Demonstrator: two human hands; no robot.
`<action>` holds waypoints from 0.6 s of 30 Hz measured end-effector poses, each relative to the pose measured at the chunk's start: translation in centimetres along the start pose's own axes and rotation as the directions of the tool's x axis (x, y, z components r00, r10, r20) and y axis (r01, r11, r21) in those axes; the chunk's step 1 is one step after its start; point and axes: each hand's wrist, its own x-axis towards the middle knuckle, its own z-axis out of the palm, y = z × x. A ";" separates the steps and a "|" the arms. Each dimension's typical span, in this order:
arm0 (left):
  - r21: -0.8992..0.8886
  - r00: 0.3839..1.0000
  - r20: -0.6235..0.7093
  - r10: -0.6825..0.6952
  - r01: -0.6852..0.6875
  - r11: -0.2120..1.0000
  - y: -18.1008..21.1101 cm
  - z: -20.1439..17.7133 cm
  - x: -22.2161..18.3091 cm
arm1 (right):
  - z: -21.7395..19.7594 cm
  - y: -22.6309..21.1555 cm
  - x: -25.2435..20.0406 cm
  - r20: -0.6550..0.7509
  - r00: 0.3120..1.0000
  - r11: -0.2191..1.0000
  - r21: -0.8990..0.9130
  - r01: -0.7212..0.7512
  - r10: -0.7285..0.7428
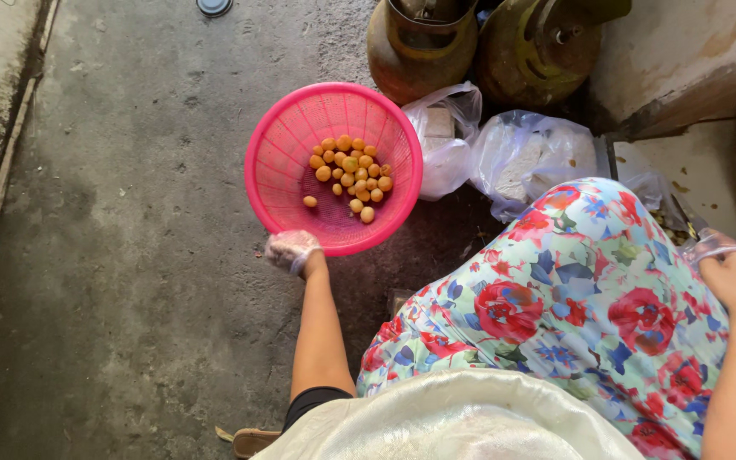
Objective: The person sits on the floor and uses a knife to peel small round fruits, placing the peeled fruits into a pink basket. The person repeatedly picks fruits from a plastic bag, peels them, and transfers them to the basket.
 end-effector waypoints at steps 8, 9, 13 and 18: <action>0.203 0.731 0.484 0.481 -0.629 0.751 6.0 3.7 -2.9 | -0.2 0.6 -1.5 -0.017 1.000 0.995 0.096 0.007 -0.005; 0.209 0.661 0.593 0.460 -0.678 0.705 6.5 4.7 -3.1 | -0.2 0.7 -1.7 -0.020 1.000 0.997 0.076 0.011 -0.009; 0.134 0.427 0.845 0.323 -0.752 0.645 5.5 7.7 -4.8 | -0.1 1.6 -2.3 -0.002 1.000 0.998 0.053 -0.024 0.024; 0.048 0.451 0.752 0.481 -0.764 0.643 4.5 9.9 -7.4 | 0.2 3.4 -3.3 0.046 0.997 0.996 0.055 -0.070 0.068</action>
